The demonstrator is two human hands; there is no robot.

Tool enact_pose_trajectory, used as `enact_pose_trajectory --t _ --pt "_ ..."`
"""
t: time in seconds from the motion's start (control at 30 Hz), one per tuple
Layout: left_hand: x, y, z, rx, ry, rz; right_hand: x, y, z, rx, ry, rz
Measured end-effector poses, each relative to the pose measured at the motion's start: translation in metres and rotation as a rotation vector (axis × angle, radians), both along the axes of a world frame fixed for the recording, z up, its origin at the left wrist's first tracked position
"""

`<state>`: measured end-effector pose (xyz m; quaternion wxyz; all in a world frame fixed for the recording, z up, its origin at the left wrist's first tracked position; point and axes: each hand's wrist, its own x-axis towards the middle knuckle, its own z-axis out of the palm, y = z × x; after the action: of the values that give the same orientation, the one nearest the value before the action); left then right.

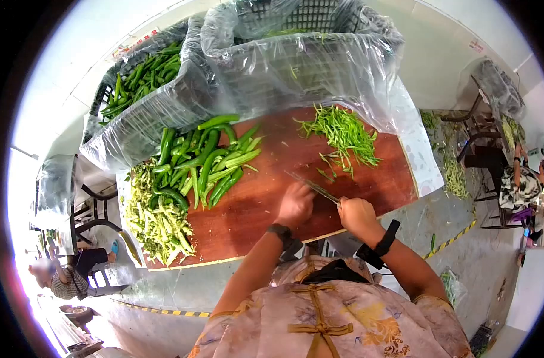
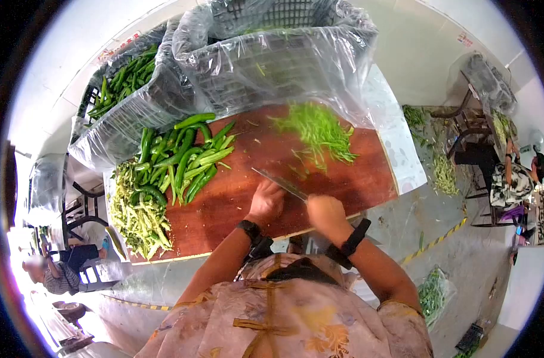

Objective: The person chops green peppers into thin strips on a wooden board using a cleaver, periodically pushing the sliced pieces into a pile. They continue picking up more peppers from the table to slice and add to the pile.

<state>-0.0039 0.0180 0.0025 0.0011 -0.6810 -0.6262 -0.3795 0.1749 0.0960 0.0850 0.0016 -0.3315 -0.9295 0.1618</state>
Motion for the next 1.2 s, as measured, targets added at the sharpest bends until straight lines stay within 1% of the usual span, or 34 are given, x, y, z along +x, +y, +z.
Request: enact_pose_trajectory --t 0.03,0.1,0.17,0.2,0.3,0.37,0.43,0.47,0.53,0.63,0.7,0.77,0.9,0.97,1.1,1.17,1.2 --pt "-0.001 0.000 -0.001 0.030 0.024 0.007 -0.002 0.001 0.000 0.004 -0.004 0.005" --pt "-0.002 -0.001 0.001 0.011 0.003 0.002 -0.009 0.004 -0.007 0.006 -0.010 0.015" --pt "0.001 -0.001 0.005 -0.006 -0.020 -0.008 -0.027 0.010 -0.023 0.014 0.055 0.019" --pt "0.000 0.000 0.005 -0.009 -0.029 -0.013 -0.039 0.012 -0.023 0.056 0.067 0.059" --pt "-0.002 0.004 0.006 0.004 -0.046 -0.018 -0.059 0.021 -0.030 0.103 0.059 0.008" --pt "0.000 0.000 0.001 0.014 -0.073 -0.014 -0.050 0.027 -0.025 0.032 0.103 -0.035" --pt "0.001 -0.001 0.008 0.006 0.014 0.007 -0.034 0.026 -0.019 0.041 0.109 -0.076" --pt "0.001 -0.001 0.009 0.006 0.010 0.008 -0.025 0.023 -0.015 0.041 0.106 -0.074" --pt "0.003 -0.002 0.008 0.027 0.074 0.065 -0.009 0.013 -0.008 0.016 0.068 0.006" --pt "0.002 -0.004 0.009 -0.049 0.037 0.031 0.003 0.001 -0.005 -0.003 0.040 -0.018" --pt "0.001 -0.004 0.008 -0.024 0.046 0.018 0.006 0.000 -0.005 0.017 0.043 0.001" --pt "0.001 -0.003 0.006 0.001 0.054 0.012 0.005 0.000 -0.004 -0.021 0.019 -0.011" --pt "0.000 -0.002 0.005 0.022 0.042 0.015 -0.001 0.003 -0.007 -0.014 -0.010 0.009" --pt "0.001 -0.003 0.004 0.011 0.034 0.009 -0.011 0.005 -0.015 0.004 0.082 0.033" --pt "0.001 -0.001 0.008 0.002 -0.010 -0.009 -0.047 0.020 -0.031 0.045 0.098 0.047" --pt "-0.001 0.000 0.010 -0.001 -0.023 -0.022 -0.057 0.031 -0.037 0.078 0.097 0.011" --pt "0.000 -0.001 0.011 0.014 -0.011 -0.013 -0.054 0.032 -0.029 0.060 0.148 -0.010"
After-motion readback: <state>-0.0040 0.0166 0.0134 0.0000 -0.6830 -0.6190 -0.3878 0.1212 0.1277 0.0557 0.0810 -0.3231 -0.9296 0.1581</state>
